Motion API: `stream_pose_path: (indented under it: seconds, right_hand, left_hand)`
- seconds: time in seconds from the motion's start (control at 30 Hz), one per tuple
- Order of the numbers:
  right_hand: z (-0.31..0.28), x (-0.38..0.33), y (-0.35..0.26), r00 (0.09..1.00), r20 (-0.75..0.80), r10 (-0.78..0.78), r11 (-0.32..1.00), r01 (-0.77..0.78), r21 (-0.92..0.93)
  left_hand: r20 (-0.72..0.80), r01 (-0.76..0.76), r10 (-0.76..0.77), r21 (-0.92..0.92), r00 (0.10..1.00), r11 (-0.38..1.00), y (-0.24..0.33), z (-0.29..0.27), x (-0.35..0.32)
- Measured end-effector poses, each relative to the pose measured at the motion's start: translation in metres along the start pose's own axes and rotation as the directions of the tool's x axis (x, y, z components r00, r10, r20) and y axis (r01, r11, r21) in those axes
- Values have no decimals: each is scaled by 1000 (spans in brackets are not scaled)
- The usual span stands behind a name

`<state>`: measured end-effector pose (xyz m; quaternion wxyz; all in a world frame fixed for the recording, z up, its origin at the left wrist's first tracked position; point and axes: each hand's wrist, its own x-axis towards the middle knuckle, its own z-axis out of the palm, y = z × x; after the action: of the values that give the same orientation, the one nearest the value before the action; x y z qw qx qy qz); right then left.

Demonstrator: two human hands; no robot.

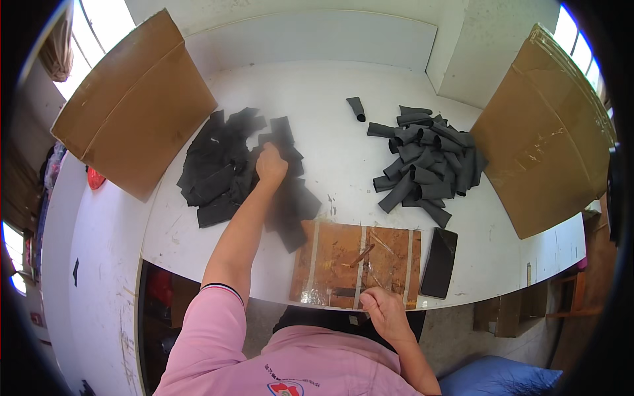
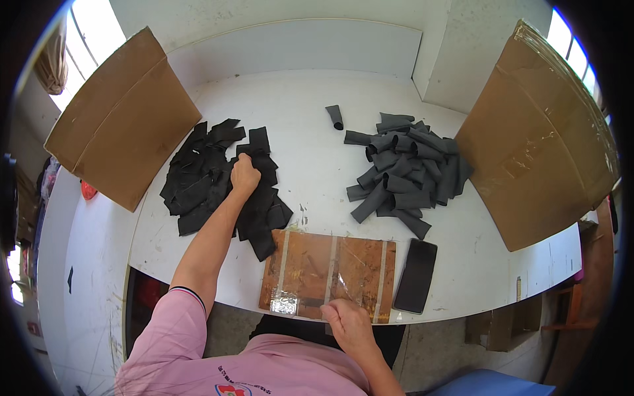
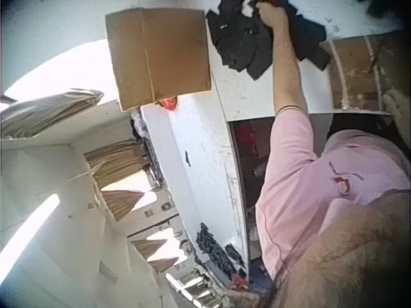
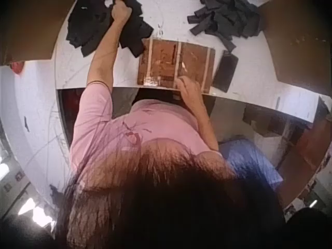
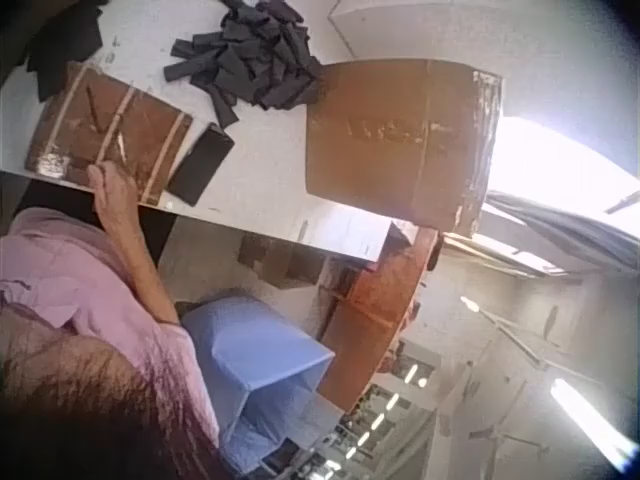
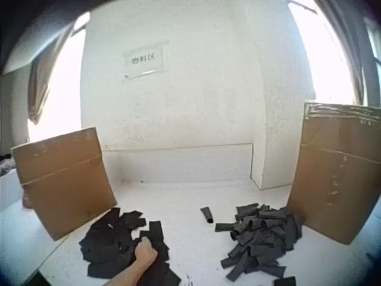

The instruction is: The recorder is folding and prepping small black fabric strips on a workbench.

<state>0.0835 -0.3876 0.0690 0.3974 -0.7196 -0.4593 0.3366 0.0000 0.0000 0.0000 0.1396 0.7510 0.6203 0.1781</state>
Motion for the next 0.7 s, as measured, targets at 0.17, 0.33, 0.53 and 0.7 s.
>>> stream_pose_path:
  seconds: [0.17,0.33,0.53,0.7]
  right_hand:
    - [-4,-8,-3,975,6,-221,958,218,-187]
    - [1,-11,-12,995,-69,-75,991,82,110]
    - [34,6,-31,911,-373,-177,927,282,249]
    - [30,9,-30,874,-476,-98,863,313,397]
  left_hand:
    - [-309,-160,-76,-669,948,726,-15,-20,-3]
    - [499,537,223,-677,837,-503,28,-98,-116]
    - [661,740,432,-293,614,-605,26,-83,-258]
    - [669,814,601,-9,436,-580,46,-74,-311]
